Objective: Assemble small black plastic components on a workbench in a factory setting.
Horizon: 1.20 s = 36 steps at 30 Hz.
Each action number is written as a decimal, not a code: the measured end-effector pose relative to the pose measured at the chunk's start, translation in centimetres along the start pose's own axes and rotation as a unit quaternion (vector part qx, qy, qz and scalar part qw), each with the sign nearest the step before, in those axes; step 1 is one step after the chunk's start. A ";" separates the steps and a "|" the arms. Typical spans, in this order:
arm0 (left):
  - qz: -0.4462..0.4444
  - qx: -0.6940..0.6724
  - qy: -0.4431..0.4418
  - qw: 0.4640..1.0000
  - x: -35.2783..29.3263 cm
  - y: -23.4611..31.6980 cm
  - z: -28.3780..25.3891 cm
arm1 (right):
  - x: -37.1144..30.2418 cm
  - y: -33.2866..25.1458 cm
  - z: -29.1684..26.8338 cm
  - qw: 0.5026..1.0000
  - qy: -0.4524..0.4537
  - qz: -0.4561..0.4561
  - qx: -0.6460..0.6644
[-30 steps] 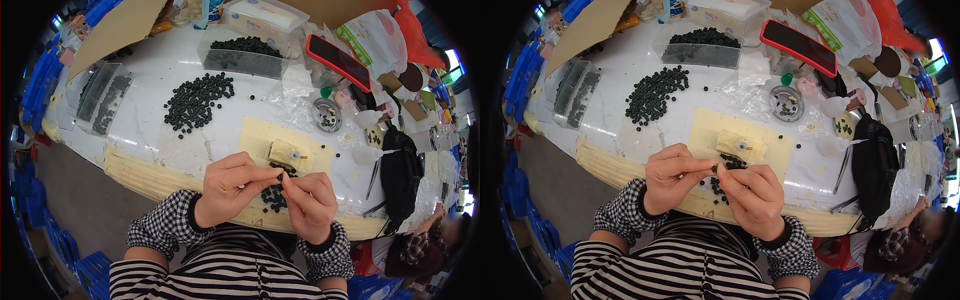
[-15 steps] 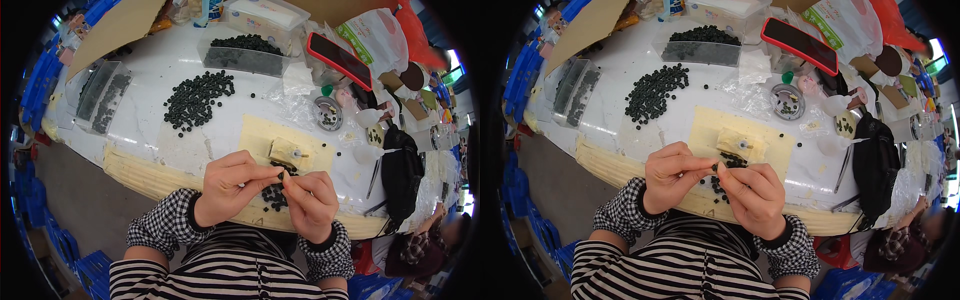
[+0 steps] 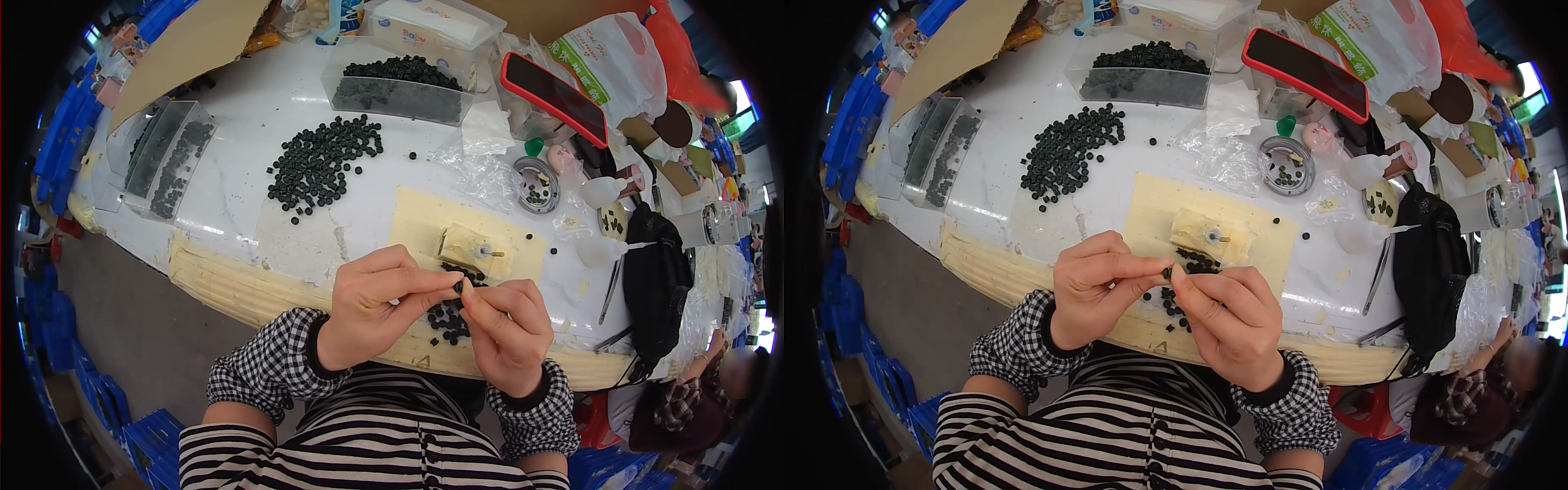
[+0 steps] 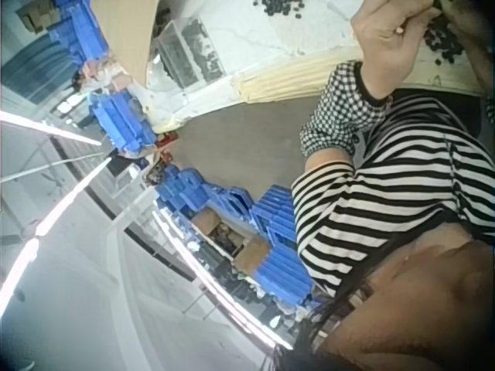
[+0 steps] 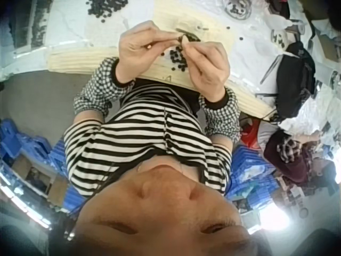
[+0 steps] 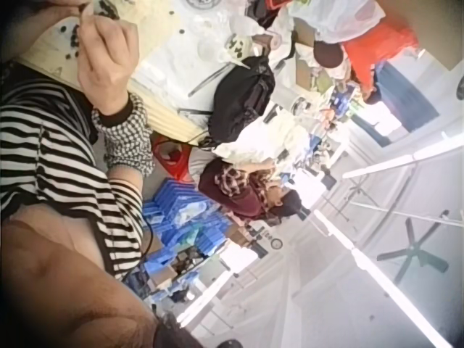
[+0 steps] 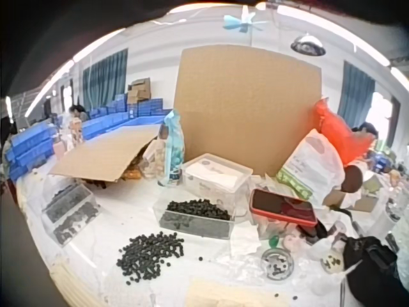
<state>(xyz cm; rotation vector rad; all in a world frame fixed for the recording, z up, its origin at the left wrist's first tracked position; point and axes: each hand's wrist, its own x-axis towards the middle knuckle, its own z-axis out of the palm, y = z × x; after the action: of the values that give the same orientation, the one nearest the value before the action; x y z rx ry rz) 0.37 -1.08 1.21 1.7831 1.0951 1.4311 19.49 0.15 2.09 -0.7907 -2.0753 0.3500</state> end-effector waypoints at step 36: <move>-0.429 -0.550 0.090 0.711 1.2 1.1 -2.7 | 0.0 0.1 -0.7 0.993 0.086 0.059 -0.050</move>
<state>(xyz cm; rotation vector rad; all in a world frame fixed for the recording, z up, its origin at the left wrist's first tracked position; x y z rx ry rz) -1.84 -0.67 3.40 0.1890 0.6753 1.1735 20.10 0.19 2.39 -0.9717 -1.9012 0.2332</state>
